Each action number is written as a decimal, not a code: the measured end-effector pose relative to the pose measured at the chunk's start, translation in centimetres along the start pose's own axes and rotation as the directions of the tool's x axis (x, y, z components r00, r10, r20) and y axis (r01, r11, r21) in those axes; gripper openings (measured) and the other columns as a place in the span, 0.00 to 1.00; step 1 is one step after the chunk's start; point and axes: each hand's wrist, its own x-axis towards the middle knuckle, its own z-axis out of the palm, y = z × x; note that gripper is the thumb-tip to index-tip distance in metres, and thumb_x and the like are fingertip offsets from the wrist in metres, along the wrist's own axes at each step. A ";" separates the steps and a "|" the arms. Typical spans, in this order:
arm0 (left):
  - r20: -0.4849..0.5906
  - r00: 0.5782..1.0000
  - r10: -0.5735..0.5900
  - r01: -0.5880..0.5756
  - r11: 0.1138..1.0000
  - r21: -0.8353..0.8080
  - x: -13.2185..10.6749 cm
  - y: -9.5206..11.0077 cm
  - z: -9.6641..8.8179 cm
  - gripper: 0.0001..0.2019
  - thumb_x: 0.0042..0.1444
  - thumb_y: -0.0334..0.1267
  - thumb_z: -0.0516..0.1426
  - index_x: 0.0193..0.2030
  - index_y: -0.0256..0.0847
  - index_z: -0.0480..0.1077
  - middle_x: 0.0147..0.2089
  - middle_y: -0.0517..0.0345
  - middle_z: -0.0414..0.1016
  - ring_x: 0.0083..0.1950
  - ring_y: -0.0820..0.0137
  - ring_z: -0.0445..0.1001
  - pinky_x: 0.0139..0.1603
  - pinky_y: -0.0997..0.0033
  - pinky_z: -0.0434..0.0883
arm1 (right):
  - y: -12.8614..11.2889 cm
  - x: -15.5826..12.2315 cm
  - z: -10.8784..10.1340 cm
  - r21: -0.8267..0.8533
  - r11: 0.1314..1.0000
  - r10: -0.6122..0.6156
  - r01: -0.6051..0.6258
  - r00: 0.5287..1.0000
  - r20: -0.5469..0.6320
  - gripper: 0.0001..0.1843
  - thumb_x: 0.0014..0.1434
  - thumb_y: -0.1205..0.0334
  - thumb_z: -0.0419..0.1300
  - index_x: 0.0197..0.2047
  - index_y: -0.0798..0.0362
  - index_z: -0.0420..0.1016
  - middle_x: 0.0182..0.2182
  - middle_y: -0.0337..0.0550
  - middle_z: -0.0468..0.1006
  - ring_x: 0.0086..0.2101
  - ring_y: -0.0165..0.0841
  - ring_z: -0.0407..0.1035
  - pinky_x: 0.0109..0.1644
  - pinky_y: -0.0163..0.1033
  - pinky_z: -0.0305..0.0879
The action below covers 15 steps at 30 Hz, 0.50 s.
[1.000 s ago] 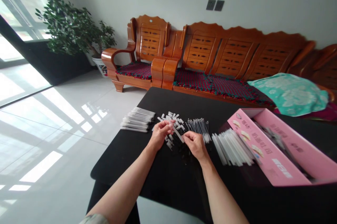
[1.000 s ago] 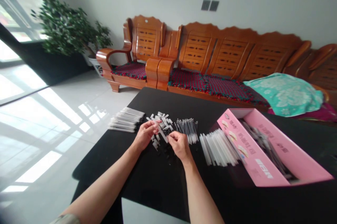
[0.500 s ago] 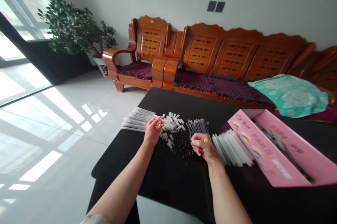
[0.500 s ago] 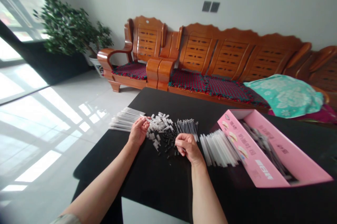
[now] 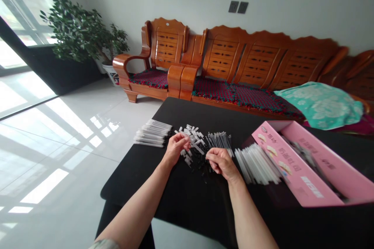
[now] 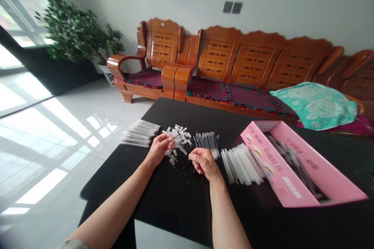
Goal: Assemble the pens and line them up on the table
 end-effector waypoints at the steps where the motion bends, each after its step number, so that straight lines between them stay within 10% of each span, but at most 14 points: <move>1: 0.022 0.999 -0.023 0.023 1.000 0.007 -0.1 -0.1 0.2 0.12 0.47 0.40 0.67 0.31 0.35 0.70 0.25 0.61 0.71 0.24 0.75 0.71 0.25 0.77 0.68 | -0.1 0.0 0.1 0.011 1.000 0.010 -0.010 1.000 -0.014 0.13 0.55 0.54 0.65 0.29 0.56 0.73 0.12 0.31 0.66 0.09 0.20 0.51 0.11 0.26 0.41; 7: -0.029 0.997 -0.074 0.072 0.995 -0.069 0.0 0.0 0.1 0.13 0.45 0.38 0.67 0.34 0.36 0.70 0.26 0.61 0.72 0.26 0.74 0.73 0.26 0.78 0.69 | -0.5 0.2 0.5 0.171 0.982 -0.061 0.077 0.994 -0.096 0.19 0.59 0.47 0.61 0.40 0.56 0.74 0.19 0.38 0.75 0.13 0.26 0.65 0.12 0.28 0.57; 15: -0.088 0.994 -0.065 0.049 0.985 -0.167 0.5 0.0 -0.5 0.11 0.45 0.35 0.66 0.34 0.35 0.70 0.26 0.61 0.71 0.25 0.77 0.72 0.25 0.81 0.68 | -0.4 -0.1 0.4 0.218 0.971 -0.091 0.094 0.996 -0.021 0.16 0.55 0.51 0.66 0.29 0.56 0.72 0.19 0.38 0.75 0.12 0.26 0.65 0.12 0.29 0.58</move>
